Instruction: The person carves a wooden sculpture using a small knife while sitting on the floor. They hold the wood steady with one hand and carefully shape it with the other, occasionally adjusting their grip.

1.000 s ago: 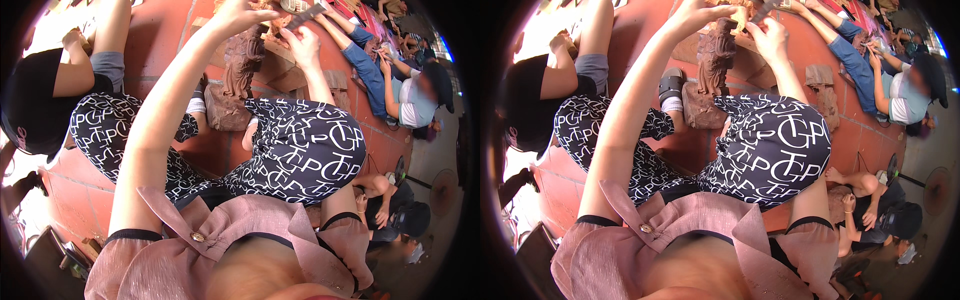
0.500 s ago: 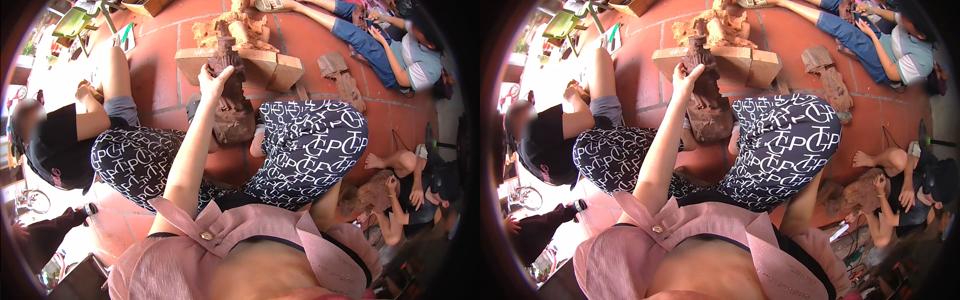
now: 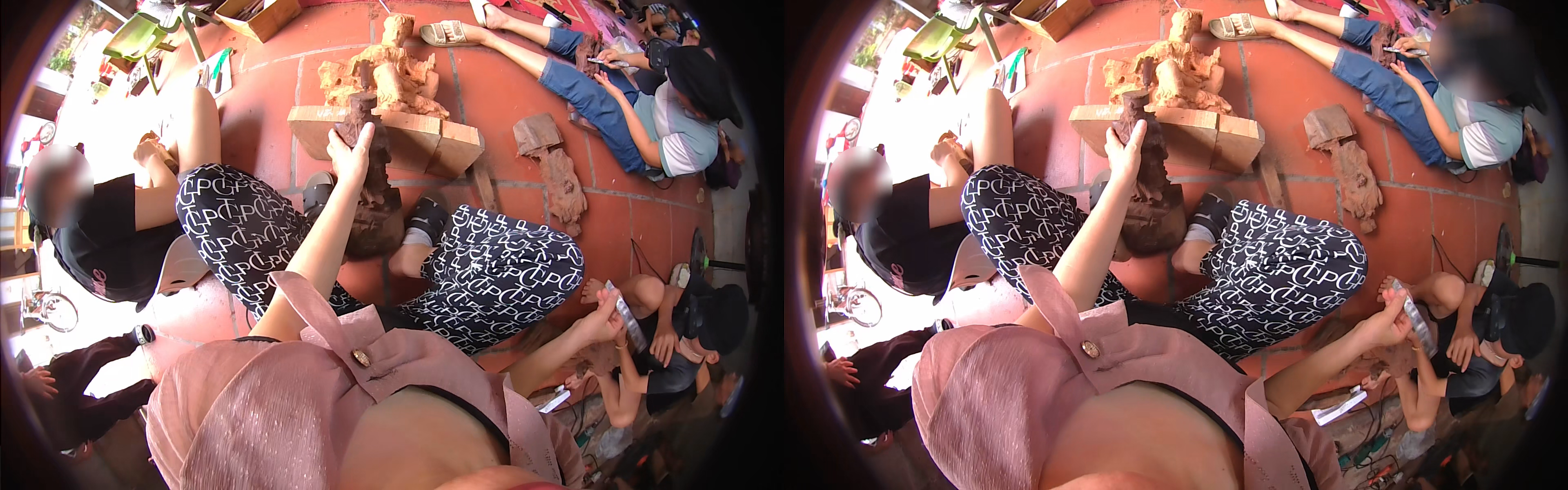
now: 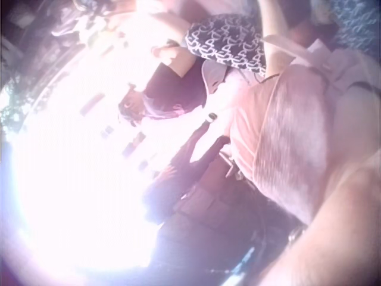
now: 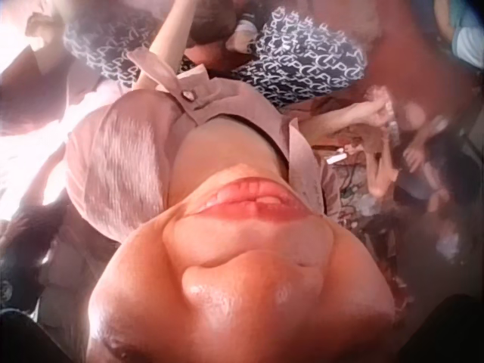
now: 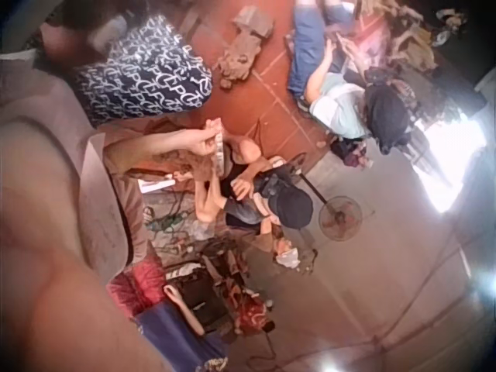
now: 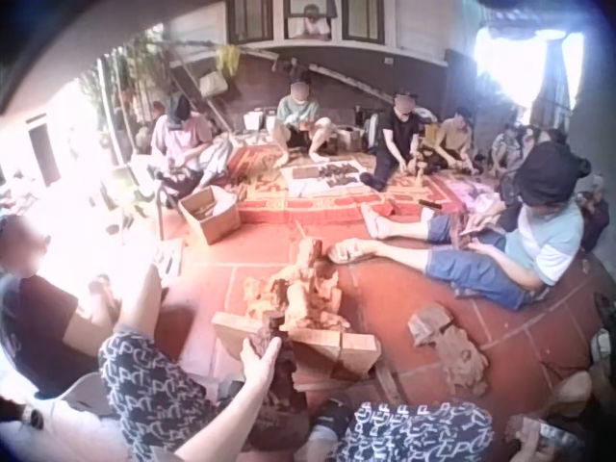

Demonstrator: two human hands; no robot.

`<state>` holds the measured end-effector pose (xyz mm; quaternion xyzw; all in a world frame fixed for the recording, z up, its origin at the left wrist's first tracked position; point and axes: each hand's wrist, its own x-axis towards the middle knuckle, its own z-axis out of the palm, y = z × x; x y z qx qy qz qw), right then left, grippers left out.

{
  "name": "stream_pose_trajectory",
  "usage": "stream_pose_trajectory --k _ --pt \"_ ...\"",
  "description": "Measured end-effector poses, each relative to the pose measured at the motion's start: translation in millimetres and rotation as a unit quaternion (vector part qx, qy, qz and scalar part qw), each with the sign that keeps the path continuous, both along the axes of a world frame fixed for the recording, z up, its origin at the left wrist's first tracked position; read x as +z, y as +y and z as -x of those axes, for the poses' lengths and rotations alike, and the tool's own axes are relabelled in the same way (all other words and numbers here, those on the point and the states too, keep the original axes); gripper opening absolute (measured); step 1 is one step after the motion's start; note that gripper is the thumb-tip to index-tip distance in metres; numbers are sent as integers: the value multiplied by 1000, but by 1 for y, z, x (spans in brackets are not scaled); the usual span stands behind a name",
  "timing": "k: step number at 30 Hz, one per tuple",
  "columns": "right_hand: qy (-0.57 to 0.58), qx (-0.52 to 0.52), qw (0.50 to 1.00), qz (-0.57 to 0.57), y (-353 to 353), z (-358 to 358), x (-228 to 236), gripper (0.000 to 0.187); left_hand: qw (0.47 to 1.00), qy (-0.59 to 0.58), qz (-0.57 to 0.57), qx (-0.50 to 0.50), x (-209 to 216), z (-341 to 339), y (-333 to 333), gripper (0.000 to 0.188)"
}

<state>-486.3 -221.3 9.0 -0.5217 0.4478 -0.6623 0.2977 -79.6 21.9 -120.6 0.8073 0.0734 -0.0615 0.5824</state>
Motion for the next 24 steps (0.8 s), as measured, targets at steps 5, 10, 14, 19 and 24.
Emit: stream_pose_trajectory --k 5,10,14,19,24 --pt "19 79 994 68 27 -25 23 15 1000 -3 21 8 -10 -2 -6 102" --pt "-3 246 969 22 55 -99 23 13 1000 -1 11 -10 -19 -8 6 100" --pt "-36 350 936 -24 79 -147 19 11 993 -13 102 -61 -29 -22 11 96" --pt "-75 464 877 -98 104 -194 15 11 972 -9 227 -64 -35 -6 21 81" --pt "-50 518 821 -235 100 -247 -53 25 991 33 115 -65 -50 41 30 85"
